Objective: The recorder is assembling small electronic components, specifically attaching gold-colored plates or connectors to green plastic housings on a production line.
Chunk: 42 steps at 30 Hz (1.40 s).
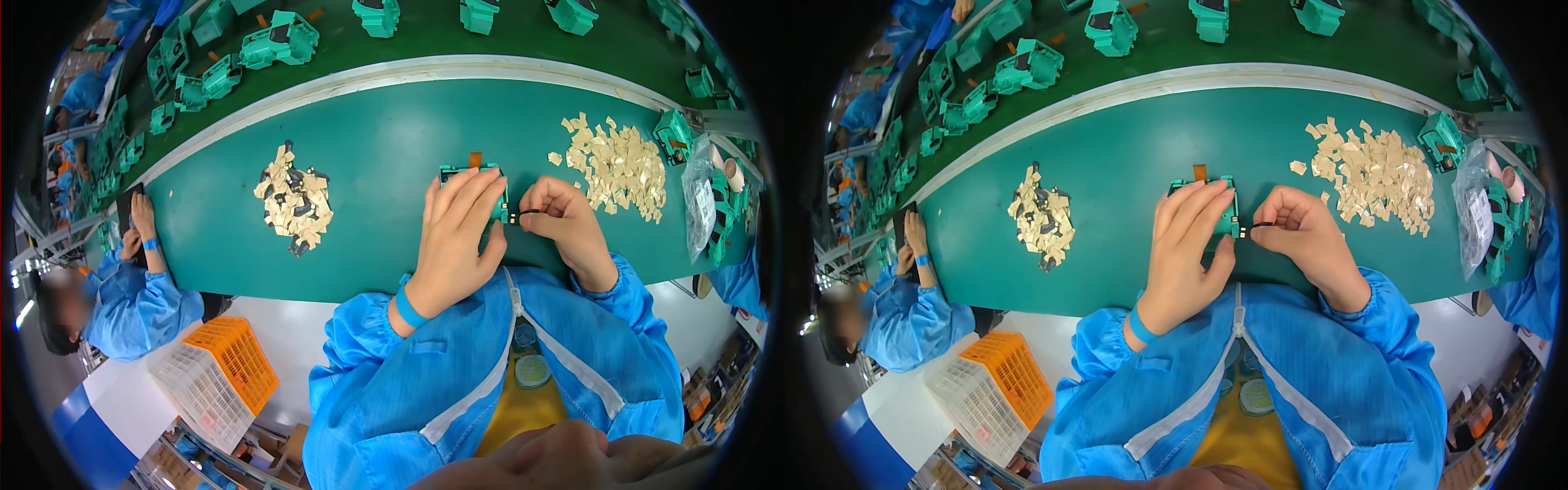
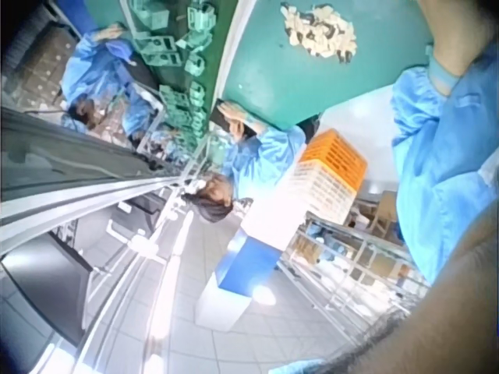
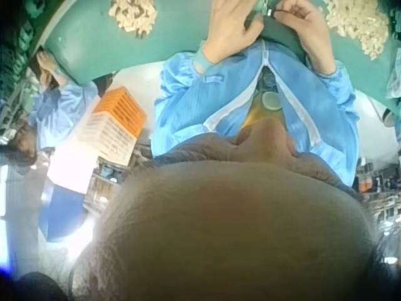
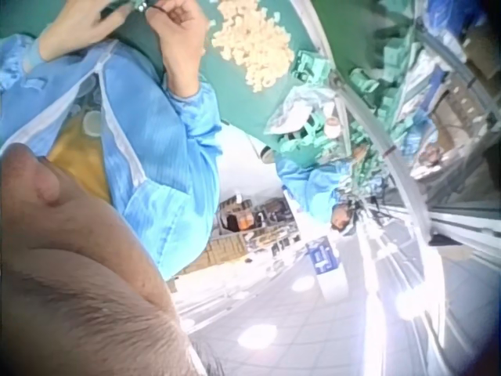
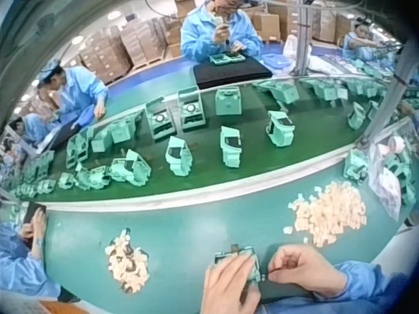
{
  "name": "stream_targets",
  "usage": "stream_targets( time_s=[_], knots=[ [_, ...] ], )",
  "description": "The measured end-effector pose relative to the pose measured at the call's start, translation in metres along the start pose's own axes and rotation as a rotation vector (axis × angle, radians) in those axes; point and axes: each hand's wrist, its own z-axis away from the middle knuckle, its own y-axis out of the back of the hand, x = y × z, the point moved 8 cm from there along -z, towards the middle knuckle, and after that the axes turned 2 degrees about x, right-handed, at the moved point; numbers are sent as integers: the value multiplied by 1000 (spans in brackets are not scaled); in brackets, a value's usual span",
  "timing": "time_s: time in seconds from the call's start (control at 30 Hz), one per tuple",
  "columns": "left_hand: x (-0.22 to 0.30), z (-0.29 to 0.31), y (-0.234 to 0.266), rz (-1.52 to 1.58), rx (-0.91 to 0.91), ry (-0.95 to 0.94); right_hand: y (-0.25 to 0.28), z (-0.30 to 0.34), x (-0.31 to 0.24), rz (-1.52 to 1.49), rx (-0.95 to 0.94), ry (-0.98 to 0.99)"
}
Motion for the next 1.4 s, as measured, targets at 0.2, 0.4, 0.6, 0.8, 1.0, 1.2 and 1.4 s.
stream_targets(
  time_s=[0.2,0.4,0.6,0.8,1.0,1.2,1.4],
  knots=[
    [-3,1,-1,42,29,-3,-4,-2,5,116,-9,-37],
    [-4,0,-2,66,33,-7,-4,-2,4,130,36,-4],
    [-4,0,-1,59,28,-14,-6,-2,4,142,38,-11],
    [-3,-1,-1,73,20,-2,-7,-2,4,179,44,-20],
    [-4,-2,-2,76,15,-3,-7,-3,4,188,50,-15],
    [-4,-2,-2,65,9,5,-6,-4,4,197,53,-18],
    [-5,-2,-2,59,19,5,-5,-6,4,210,61,-29]
  ],
)
